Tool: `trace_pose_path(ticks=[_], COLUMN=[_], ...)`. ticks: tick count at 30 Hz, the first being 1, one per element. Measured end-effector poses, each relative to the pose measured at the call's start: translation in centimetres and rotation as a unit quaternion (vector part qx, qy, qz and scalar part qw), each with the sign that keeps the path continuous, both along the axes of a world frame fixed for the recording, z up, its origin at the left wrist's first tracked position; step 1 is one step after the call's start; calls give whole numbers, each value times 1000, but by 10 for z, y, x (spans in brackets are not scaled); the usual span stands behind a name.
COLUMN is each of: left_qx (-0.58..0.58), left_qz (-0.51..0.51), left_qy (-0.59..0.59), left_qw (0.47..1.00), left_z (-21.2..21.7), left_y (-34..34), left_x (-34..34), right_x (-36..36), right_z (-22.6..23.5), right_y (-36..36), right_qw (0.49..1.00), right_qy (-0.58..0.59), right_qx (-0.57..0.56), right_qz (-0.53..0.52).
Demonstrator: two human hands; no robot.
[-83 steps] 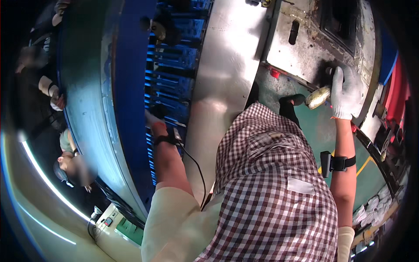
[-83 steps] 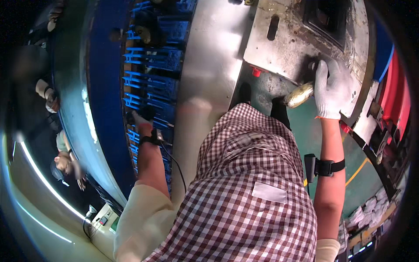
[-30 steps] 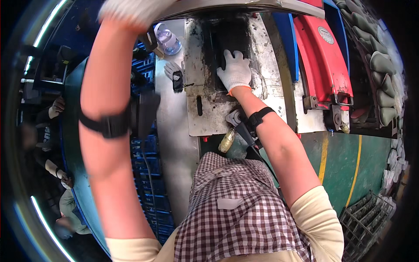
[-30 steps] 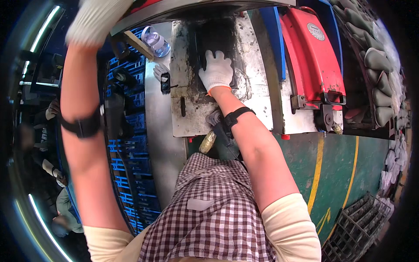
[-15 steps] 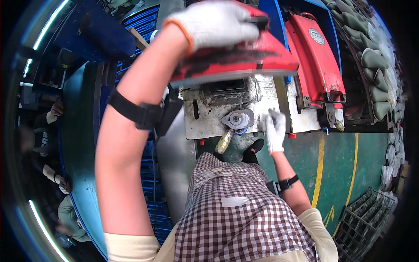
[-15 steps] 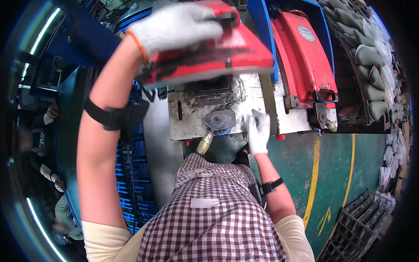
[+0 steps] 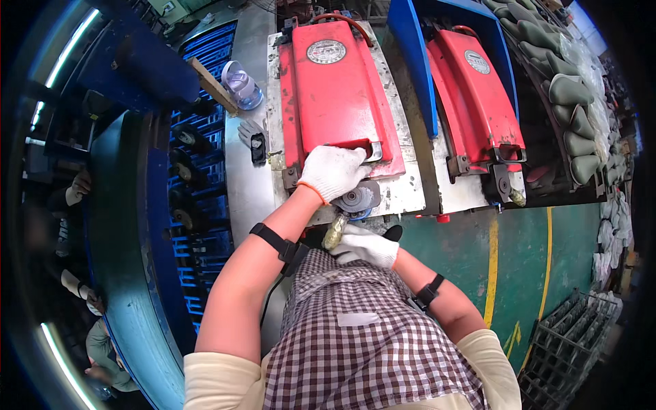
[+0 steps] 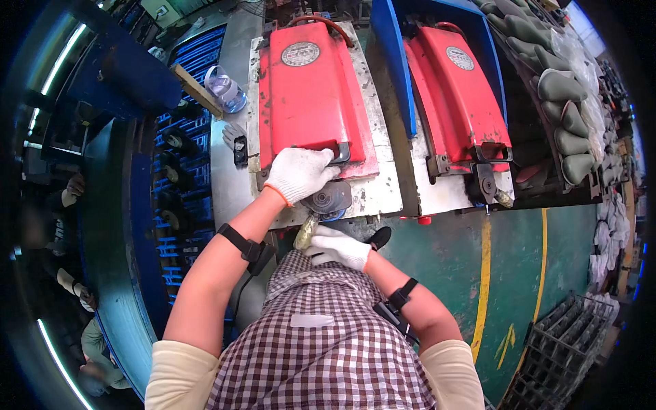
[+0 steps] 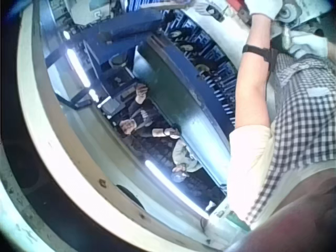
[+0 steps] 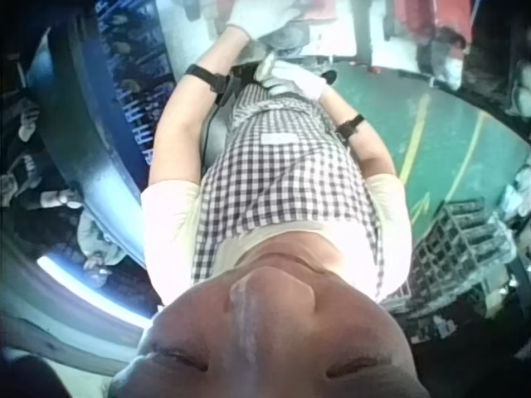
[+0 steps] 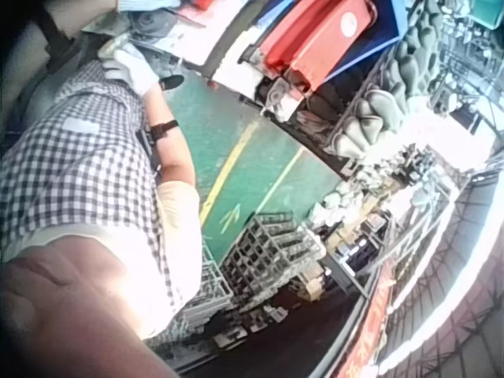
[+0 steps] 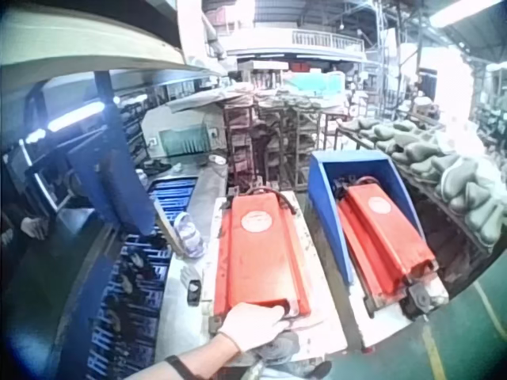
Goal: Operating a shoe pressing machine to attach the sole and shape the upper around a last.
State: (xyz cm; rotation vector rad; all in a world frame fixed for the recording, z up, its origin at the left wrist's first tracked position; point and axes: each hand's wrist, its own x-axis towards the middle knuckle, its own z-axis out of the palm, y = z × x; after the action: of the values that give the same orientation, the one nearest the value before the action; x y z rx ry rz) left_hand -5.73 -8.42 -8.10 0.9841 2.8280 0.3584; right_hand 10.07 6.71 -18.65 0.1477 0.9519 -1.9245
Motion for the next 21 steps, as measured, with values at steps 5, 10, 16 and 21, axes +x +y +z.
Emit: trace_pose_path(ticks=[5,10,16,21], left_qx=[4,28,25,214], left_qz=[-1,7,20,131], left_qy=[31,59,47,0], left_qw=[1000,998,998,968], left_z=[-1,2,10,21], left_y=[4,-9,-8,12], left_x=[0,4,11,20], right_x=[-6,-4,-1,-2], right_z=[-5,11,46,47], right_y=[-18,38,166,310], right_qw=[943,964,946,356], right_qy=[-160,-178,-20,395], right_qx=[-271,-160,147,751], right_qz=[-108,-117,-287,-390])
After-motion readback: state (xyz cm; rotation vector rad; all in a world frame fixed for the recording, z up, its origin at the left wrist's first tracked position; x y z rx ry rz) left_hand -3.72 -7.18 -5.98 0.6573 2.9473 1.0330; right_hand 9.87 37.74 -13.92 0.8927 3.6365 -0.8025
